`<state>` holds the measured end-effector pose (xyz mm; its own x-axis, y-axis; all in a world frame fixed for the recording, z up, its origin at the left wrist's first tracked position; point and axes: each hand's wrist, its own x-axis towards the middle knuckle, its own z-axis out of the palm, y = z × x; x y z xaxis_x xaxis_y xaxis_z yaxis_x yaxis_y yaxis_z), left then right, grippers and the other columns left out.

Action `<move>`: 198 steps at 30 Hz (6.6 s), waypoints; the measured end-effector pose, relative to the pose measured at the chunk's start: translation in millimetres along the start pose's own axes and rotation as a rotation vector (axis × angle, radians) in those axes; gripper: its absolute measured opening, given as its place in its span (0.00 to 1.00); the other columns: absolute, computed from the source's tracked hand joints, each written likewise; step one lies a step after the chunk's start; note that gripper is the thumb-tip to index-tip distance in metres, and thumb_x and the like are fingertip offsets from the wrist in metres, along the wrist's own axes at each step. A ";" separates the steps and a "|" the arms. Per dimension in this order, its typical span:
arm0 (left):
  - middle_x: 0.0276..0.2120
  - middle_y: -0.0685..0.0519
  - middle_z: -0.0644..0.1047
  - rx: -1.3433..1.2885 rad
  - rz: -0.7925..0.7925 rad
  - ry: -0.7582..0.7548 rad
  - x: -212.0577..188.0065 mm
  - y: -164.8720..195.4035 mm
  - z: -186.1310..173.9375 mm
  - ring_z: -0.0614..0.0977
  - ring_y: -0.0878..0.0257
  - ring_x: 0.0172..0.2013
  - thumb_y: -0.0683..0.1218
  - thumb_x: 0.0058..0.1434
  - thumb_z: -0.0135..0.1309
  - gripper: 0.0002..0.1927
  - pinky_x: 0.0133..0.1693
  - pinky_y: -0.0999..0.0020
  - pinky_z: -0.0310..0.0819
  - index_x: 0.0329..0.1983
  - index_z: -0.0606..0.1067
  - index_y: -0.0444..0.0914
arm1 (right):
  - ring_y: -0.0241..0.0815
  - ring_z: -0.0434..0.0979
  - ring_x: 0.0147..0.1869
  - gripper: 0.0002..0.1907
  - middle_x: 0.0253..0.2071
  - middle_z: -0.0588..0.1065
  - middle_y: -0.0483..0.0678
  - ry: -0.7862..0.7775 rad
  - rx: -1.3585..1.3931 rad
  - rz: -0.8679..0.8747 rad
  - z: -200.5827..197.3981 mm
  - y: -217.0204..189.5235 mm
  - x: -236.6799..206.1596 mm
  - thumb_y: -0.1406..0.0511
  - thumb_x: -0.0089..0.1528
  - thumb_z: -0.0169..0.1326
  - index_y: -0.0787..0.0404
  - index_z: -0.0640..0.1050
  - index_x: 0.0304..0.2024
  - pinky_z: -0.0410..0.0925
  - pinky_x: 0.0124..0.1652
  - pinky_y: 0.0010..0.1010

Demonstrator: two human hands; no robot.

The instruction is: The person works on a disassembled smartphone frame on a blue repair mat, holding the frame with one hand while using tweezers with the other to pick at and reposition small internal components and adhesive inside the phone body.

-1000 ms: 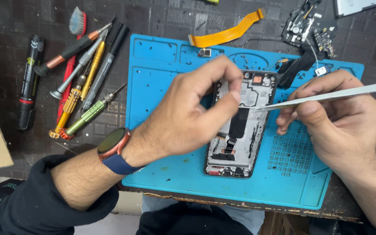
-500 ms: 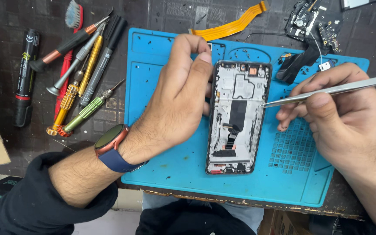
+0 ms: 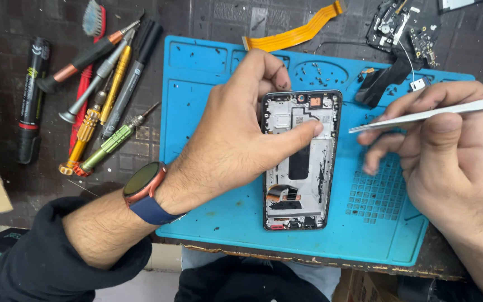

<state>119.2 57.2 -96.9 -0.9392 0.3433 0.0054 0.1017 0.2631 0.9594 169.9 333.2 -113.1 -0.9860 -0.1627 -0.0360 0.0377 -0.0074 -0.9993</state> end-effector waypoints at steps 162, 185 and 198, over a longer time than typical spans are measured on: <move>0.51 0.44 0.79 0.168 0.351 0.059 -17.2 -4.3 -6.0 0.83 0.47 0.54 0.43 0.70 0.60 0.17 0.54 0.59 0.79 0.56 0.70 0.33 | 0.47 0.85 0.46 0.13 0.45 0.78 0.65 0.651 -0.491 -0.098 147.9 -3.7 -114.5 0.76 0.71 0.60 0.70 0.66 0.40 0.81 0.48 0.31; 0.53 0.46 0.80 0.167 0.274 0.018 -11.6 -10.3 -10.0 0.84 0.52 0.57 0.45 0.73 0.62 0.17 0.60 0.62 0.80 0.58 0.71 0.34 | 0.47 0.84 0.47 0.13 0.47 0.77 0.65 0.706 -0.305 -0.010 152.2 -13.3 -92.2 0.74 0.70 0.56 0.65 0.63 0.44 0.81 0.46 0.31; 0.55 0.45 0.81 0.160 0.288 0.009 -16.2 -4.4 -11.4 0.83 0.51 0.60 0.45 0.71 0.63 0.19 0.61 0.62 0.79 0.60 0.72 0.34 | 0.45 0.84 0.43 0.14 0.43 0.77 0.64 0.668 -0.316 -0.075 150.3 -4.0 -114.0 0.73 0.73 0.57 0.65 0.63 0.42 0.81 0.47 0.31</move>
<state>130.2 40.2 -98.0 -0.8671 0.4164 0.2733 0.4132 0.2949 0.8616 306.6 203.4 -103.0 -0.8765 0.4627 0.1327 0.0173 0.3057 -0.9520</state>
